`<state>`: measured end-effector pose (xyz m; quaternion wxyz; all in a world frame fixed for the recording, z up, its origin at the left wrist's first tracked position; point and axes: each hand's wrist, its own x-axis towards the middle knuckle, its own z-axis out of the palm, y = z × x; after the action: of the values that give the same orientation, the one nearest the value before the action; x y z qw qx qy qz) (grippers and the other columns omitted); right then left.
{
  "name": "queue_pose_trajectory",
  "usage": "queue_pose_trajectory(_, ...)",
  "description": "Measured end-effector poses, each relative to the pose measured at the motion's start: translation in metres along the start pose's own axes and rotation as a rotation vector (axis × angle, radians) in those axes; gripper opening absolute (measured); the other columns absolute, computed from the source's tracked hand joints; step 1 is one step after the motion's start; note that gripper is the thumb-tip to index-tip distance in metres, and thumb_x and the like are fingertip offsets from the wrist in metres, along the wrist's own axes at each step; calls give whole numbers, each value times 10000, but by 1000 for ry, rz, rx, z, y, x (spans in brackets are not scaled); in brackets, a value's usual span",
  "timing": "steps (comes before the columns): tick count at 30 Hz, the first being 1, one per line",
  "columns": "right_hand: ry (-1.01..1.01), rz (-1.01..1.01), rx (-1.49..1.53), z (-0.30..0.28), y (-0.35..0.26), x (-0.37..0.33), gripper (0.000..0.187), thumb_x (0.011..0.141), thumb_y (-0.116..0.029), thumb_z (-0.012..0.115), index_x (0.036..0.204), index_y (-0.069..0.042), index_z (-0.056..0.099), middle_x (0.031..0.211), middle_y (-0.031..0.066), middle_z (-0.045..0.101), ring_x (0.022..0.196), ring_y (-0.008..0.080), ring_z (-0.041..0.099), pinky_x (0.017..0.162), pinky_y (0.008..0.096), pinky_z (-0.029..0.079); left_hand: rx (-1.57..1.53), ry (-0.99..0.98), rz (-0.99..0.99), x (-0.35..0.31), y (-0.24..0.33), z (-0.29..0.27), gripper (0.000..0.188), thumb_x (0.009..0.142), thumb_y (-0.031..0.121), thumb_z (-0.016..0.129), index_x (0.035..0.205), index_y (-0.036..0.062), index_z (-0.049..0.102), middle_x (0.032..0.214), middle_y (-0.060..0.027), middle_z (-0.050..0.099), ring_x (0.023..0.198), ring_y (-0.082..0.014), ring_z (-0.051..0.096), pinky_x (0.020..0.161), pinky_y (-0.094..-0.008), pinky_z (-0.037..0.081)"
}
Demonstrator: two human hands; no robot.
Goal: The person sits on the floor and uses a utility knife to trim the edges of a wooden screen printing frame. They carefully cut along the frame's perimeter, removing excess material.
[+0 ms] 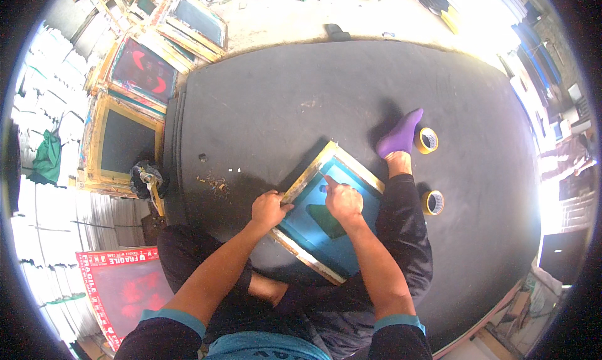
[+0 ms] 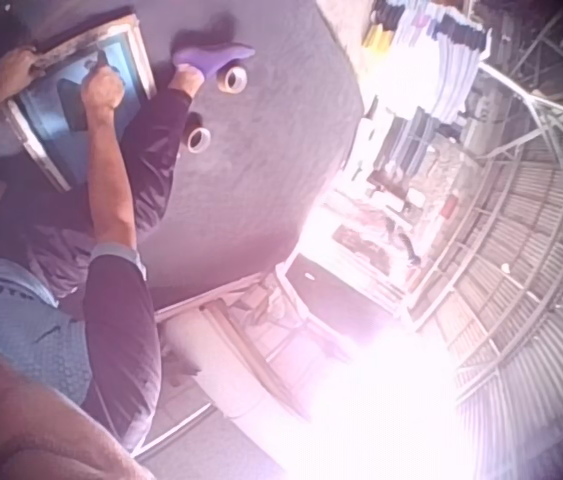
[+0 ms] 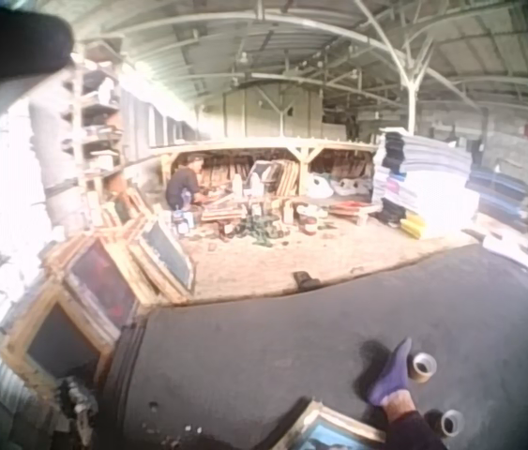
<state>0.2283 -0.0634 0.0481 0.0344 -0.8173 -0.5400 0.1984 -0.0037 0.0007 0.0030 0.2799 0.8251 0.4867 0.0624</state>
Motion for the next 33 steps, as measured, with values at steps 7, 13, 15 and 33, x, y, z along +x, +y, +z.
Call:
queue_pose_trajectory(7, 44, -42, 109, 9, 12, 4, 379, 1025, -316, 581, 1400, -295, 629, 996, 221, 762, 925, 418, 752, 819, 546, 601, 7, -19, 14, 0, -2, 3, 429, 843, 401, 804, 1066, 35, 777, 1148, -200, 739, 1005, -372, 729, 882, -461, 579)
queue_pose_trajectory(13, -3, -38, 39, 2, 3, 1, 392, 1027, -280, 568, 1418, -280, 597, 972, 209, 756, 927, 410, 754, 814, 536, 607, -6, 5, 34, -2, -8, 2, 425, 853, 413, 790, 1029, 27, 767, 1118, -182, 734, 979, -362, 727, 854, -465, 583)
queue_pose_trajectory(15, -52, -23, -93, -7, -7, 0, 403, 1019, -252, 567, 1422, -269, 586, 988, 212, 752, 926, 408, 756, 813, 535, 610, -8, -17, 31, -1, -7, 1, 424, 852, 414, 792, 1024, 27, 764, 1084, -171, 731, 963, -362, 727, 841, -469, 583)
queue_pose_trajectory(33, -136, 25, -22, -26, -36, 15, 385, 960, -146, 570, 1342, -113, 604, 1083, 217, 751, 1041, 406, 743, 892, 527, 607, -9, -47, 2, 1, -7, 4, 375, 826, 404, 820, 1005, 78, 775, 954, -135, 698, 880, -363, 720, 768, -492, 572)
